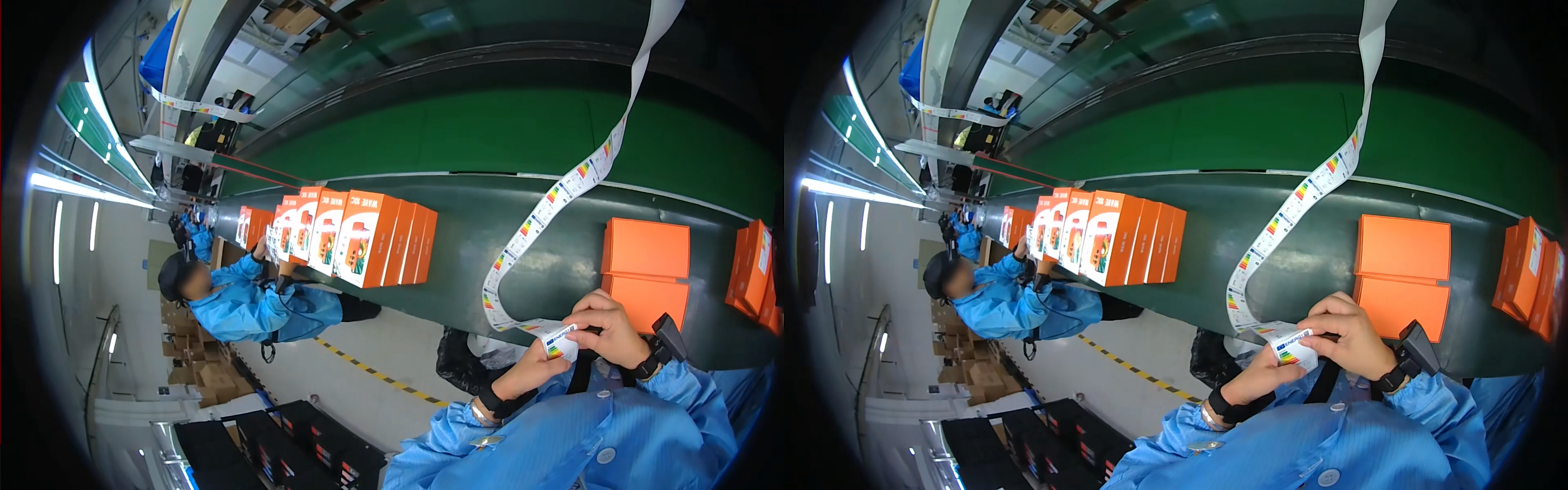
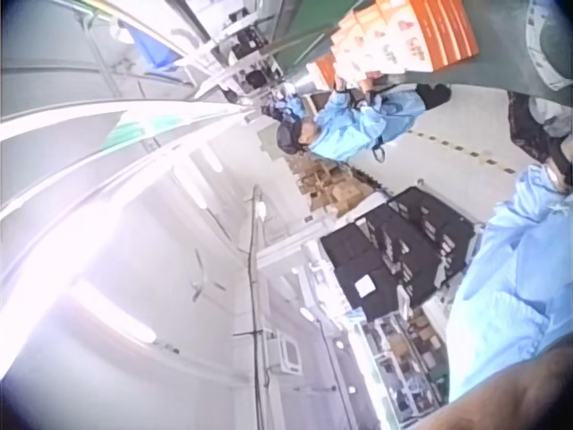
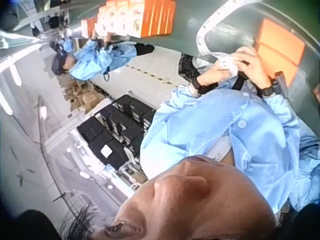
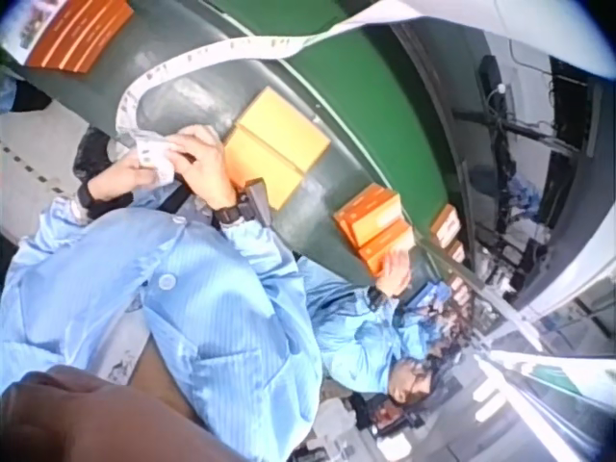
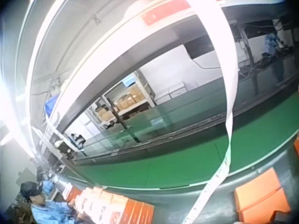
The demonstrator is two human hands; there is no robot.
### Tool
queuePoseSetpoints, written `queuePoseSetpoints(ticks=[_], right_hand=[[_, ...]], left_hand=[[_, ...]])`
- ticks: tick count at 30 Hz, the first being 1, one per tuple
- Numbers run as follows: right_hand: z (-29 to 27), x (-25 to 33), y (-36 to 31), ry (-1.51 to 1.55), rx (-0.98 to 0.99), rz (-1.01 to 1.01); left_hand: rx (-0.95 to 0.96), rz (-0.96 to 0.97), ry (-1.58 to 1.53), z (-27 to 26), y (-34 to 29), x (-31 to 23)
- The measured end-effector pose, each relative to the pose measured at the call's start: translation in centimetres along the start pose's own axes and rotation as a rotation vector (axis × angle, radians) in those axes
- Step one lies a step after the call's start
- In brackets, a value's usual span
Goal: Applying energy labels from a roll to orange product boxes on an assembly line.
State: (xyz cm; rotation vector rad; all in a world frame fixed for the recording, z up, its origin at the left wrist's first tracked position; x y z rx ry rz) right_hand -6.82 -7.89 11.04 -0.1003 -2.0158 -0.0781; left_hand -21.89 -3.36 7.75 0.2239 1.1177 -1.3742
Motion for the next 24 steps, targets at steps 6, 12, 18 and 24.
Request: queuePoseSetpoints(ticks=[6,12,18,24], right_hand=[[0.2,0.2,-0.6,0.185,-0.048,-0.088],[-0.9,0.3,-2.0,0.241,-0.196,0.119],[-8.0,-1.2,-3.9,0.298,-0.356,0.242],[-13.9,-7.0,-2.5,-0.211,-0.245,0.186]], left_hand=[[-0.106,-0.037,-1.025,2.0,1.3,-1.5],[-0.114,0.090,-0.631,0.5,3.1,-5.2],[-0.434,0.322,-0.490,-7.8,5.8,-9.0],[-0.255,0.182,-0.039,-5.0,9.1,-9.8]])
Point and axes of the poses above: each hand's wrist, its own y-axis towards the middle knuckle, its own z-axis out of the palm, x = y × z, the point moved 3 cm from there along y, towards the middle knuckle, and after that the axes turned 14 degrees about -y, right-handed, at the moved point
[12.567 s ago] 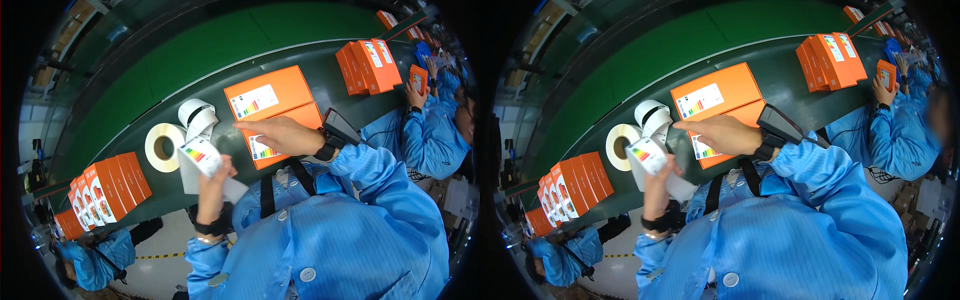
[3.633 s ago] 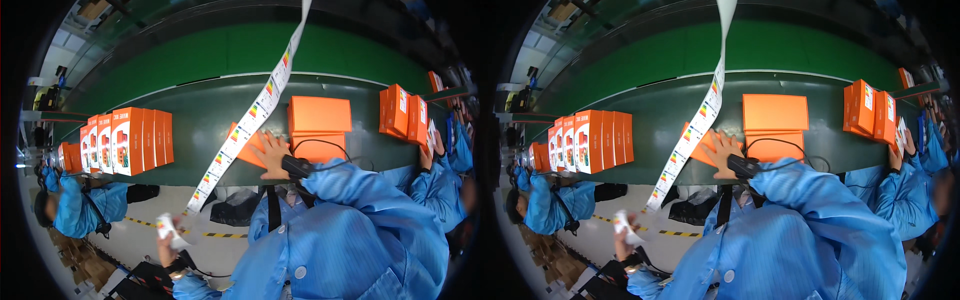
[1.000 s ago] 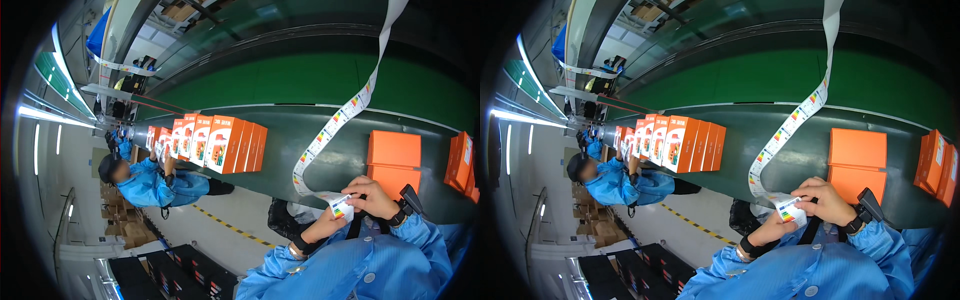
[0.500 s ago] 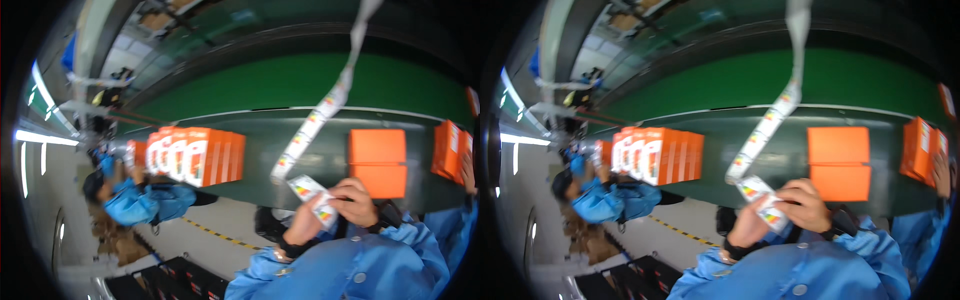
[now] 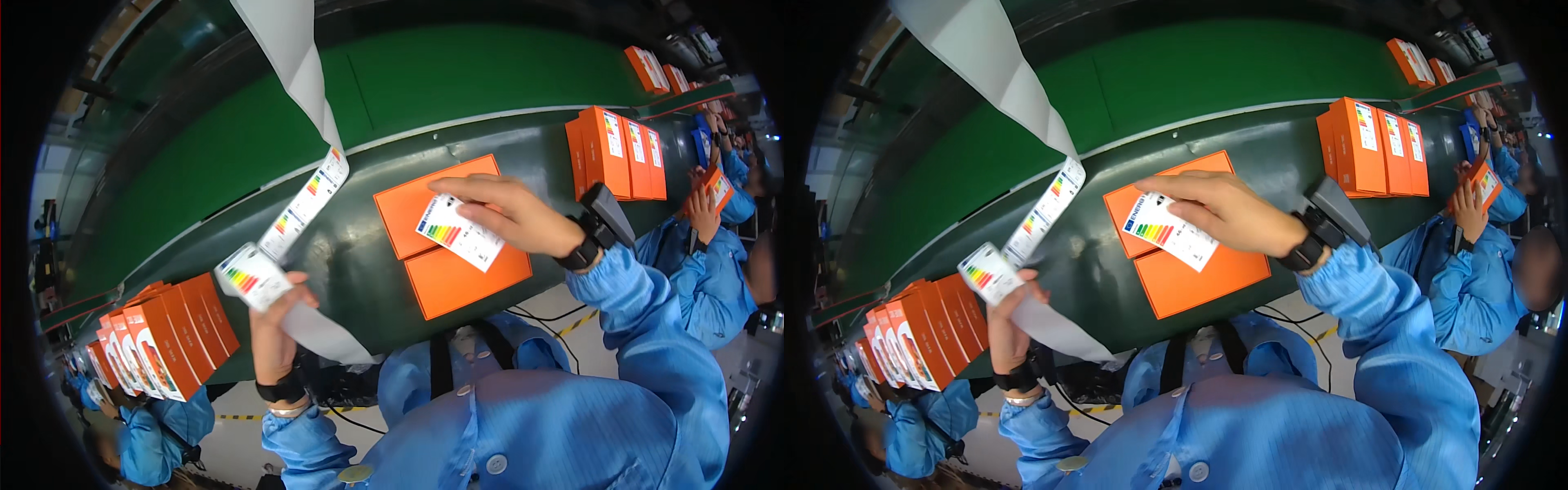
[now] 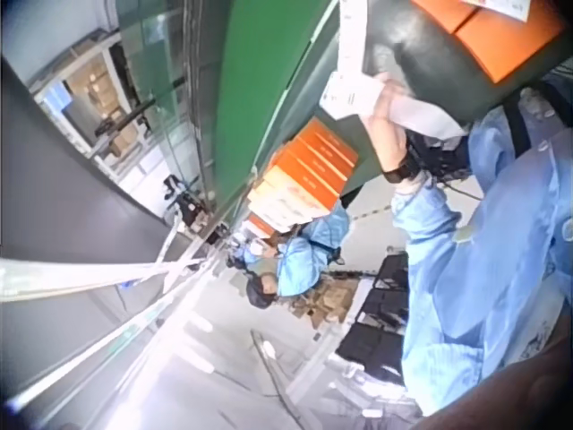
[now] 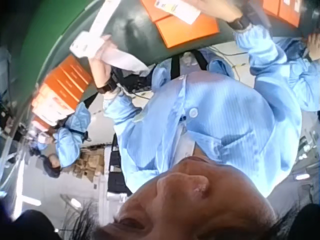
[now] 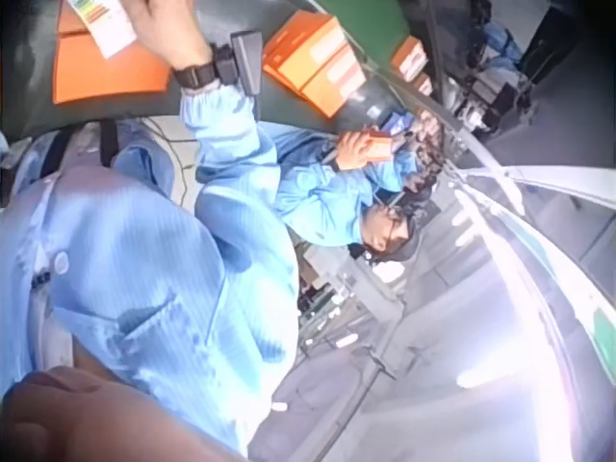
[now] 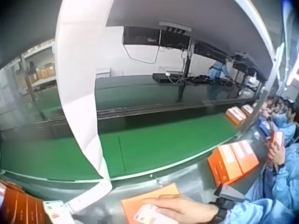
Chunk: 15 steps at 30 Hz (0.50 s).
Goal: Applying energy labels from a roll to orange product boxes on an assembly line.
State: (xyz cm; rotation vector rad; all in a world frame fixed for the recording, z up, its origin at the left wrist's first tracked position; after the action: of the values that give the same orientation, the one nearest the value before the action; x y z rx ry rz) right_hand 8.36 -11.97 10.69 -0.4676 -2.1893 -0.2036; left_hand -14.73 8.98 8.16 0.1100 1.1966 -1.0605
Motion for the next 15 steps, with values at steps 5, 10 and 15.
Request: queuePoseSetpoints(ticks=[5,10,15], right_hand=[[2.7,-2.2,3.8,-0.322,0.163,-0.229],[4.6,-3.6,6.4,-0.442,0.450,-0.133],[5.0,-3.3,7.7,-0.513,0.474,-0.222]], left_hand=[[-0.048,-0.061,0.076,4.0,2.7,6.0],[-0.043,-0.121,0.052,5.2,4.7,9.9],[-0.036,-0.130,-0.061,5.4,5.0,11.0]])
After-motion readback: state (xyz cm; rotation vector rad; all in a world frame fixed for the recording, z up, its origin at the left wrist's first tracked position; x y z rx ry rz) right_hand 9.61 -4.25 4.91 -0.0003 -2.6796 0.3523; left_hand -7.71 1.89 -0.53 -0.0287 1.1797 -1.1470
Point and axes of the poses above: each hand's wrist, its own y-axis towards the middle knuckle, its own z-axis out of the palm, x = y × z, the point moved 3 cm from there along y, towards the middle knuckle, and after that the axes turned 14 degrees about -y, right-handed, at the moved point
